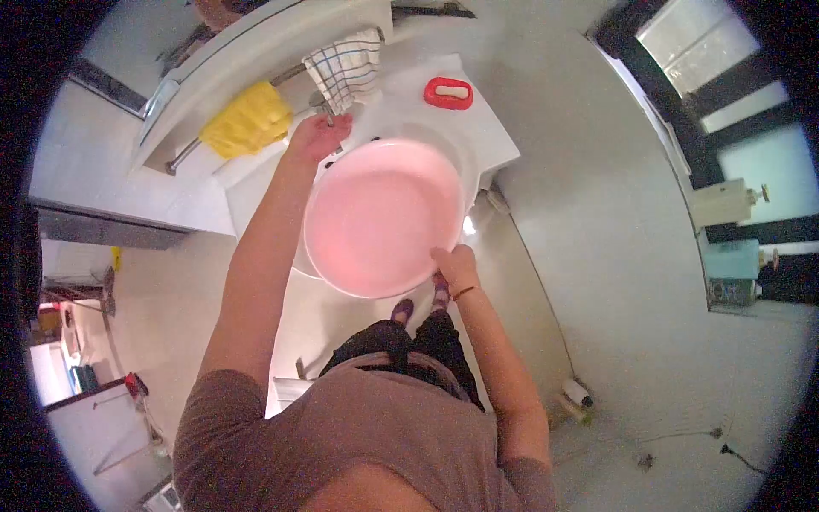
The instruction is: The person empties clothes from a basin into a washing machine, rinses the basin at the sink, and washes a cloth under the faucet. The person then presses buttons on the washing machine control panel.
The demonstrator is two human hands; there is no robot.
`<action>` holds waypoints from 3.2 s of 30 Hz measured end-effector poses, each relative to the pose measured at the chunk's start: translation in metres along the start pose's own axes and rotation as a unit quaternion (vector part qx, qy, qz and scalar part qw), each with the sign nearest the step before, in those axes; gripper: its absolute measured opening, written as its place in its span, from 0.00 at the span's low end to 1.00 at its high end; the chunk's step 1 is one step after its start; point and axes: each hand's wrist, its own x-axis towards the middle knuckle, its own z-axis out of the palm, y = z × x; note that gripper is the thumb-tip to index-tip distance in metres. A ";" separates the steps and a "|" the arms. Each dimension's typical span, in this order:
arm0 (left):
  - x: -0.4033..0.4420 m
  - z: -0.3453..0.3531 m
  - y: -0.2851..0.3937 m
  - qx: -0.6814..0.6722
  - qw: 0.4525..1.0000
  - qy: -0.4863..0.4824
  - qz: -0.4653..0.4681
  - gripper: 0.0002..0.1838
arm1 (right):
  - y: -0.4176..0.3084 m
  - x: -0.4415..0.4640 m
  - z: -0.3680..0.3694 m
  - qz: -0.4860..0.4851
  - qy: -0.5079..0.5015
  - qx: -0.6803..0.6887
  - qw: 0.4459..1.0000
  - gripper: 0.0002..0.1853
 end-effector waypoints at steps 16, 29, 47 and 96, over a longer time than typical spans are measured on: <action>-0.057 -0.025 -0.053 0.055 0.989 0.129 -0.040 0.09 | -0.034 0.100 0.003 0.022 -0.184 -0.053 0.981 0.13; 0.052 -0.086 -0.093 -0.212 0.958 0.191 0.029 0.13 | -0.041 0.109 0.009 0.062 -0.143 -0.086 0.984 0.14; -0.050 -0.128 -0.063 0.634 0.752 0.113 0.142 0.12 | -0.051 0.130 0.036 -0.336 0.029 -0.369 0.866 0.21; 0.002 -0.089 -0.112 0.655 0.735 0.159 0.076 0.12 | -0.054 0.195 0.193 0.313 -0.308 0.278 0.854 0.16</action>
